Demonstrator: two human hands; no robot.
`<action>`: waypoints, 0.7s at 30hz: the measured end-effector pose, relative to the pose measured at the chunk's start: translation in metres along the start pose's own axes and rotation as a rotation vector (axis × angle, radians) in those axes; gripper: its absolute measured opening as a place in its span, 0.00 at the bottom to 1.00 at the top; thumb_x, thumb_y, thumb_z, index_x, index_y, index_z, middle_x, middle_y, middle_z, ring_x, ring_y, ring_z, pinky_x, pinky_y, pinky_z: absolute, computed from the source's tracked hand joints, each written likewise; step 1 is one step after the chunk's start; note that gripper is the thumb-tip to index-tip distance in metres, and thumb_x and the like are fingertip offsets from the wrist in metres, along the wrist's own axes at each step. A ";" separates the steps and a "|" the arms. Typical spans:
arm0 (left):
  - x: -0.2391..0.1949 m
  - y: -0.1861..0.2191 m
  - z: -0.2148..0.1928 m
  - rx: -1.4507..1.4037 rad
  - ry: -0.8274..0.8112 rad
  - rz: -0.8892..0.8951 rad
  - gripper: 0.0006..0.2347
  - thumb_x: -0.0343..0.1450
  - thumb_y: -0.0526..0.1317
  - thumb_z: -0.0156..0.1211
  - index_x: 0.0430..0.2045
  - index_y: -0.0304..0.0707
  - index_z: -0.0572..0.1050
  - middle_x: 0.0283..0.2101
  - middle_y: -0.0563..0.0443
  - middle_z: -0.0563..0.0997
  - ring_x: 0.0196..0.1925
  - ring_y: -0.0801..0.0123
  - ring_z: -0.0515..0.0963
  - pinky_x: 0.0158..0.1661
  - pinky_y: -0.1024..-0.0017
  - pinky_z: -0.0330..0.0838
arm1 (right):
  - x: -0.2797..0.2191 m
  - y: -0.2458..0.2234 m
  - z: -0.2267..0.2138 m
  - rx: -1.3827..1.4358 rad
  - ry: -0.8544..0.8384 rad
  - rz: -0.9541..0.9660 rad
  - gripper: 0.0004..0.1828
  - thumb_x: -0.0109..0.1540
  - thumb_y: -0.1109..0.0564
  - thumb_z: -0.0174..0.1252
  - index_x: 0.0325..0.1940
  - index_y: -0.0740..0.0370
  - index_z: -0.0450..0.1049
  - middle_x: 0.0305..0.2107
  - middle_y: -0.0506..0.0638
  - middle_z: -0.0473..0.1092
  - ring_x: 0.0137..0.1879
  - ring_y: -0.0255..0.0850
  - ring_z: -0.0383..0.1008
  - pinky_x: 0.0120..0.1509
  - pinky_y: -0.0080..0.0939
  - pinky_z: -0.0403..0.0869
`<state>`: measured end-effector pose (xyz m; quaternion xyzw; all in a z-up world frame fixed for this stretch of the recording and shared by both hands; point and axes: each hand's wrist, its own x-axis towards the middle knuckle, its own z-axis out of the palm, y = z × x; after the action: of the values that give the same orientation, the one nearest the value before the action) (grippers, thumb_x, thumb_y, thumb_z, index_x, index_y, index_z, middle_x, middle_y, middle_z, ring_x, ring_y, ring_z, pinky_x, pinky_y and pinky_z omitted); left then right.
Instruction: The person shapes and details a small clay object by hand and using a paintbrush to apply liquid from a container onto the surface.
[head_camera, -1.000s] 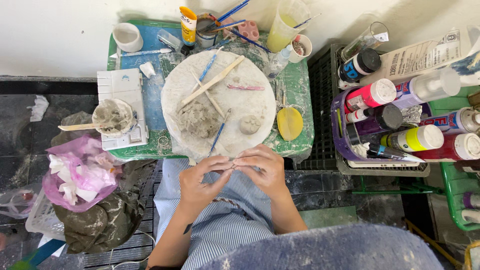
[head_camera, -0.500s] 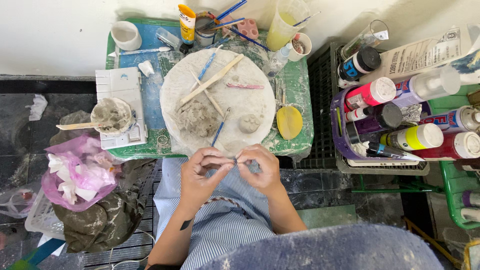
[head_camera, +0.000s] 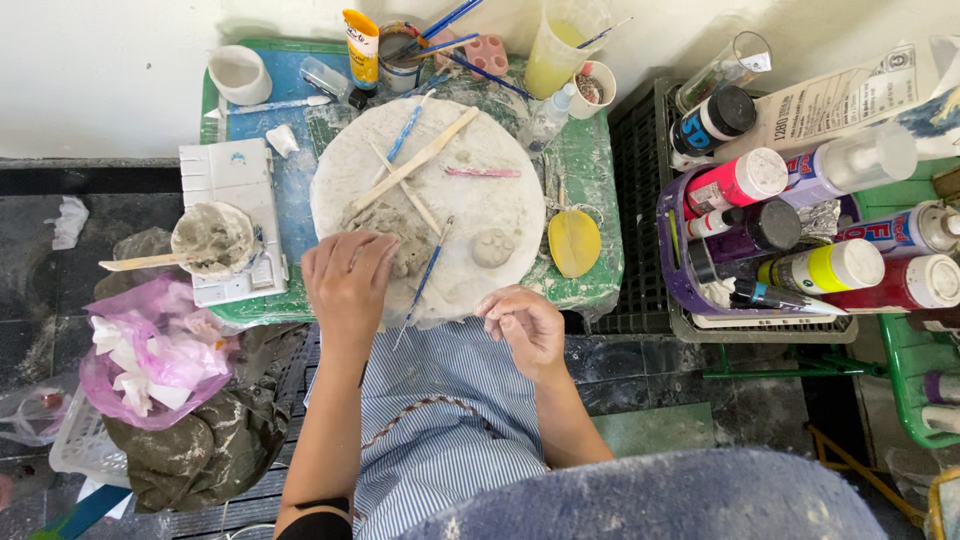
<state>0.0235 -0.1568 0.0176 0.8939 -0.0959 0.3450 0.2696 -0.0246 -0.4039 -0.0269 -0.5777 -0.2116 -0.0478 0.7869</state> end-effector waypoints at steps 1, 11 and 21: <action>-0.002 0.000 0.001 -0.013 -0.006 -0.022 0.09 0.68 0.36 0.72 0.39 0.45 0.82 0.45 0.56 0.80 0.50 0.61 0.78 0.51 0.61 0.66 | 0.000 0.000 0.000 0.014 0.003 0.006 0.04 0.70 0.65 0.52 0.49 0.67 0.72 0.44 0.61 0.73 0.38 0.35 0.72 0.40 0.33 0.74; -0.016 0.019 -0.023 -0.060 0.013 -0.091 0.13 0.69 0.36 0.71 0.47 0.43 0.80 0.50 0.54 0.80 0.52 0.61 0.77 0.55 0.59 0.63 | 0.003 0.001 0.003 0.017 -0.007 -0.007 0.10 0.69 0.68 0.45 0.50 0.66 0.72 0.44 0.58 0.76 0.36 0.30 0.71 0.40 0.28 0.73; -0.013 0.014 -0.034 -0.130 -0.077 -0.152 0.12 0.69 0.35 0.69 0.46 0.44 0.81 0.47 0.53 0.81 0.49 0.62 0.78 0.52 0.59 0.63 | 0.004 0.015 0.006 -0.057 0.105 0.136 0.11 0.62 0.76 0.60 0.45 0.70 0.77 0.39 0.56 0.76 0.42 0.36 0.77 0.43 0.33 0.75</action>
<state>-0.0103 -0.1501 0.0352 0.8918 -0.0603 0.2820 0.3487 -0.0178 -0.3926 -0.0368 -0.6096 -0.1286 -0.0304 0.7816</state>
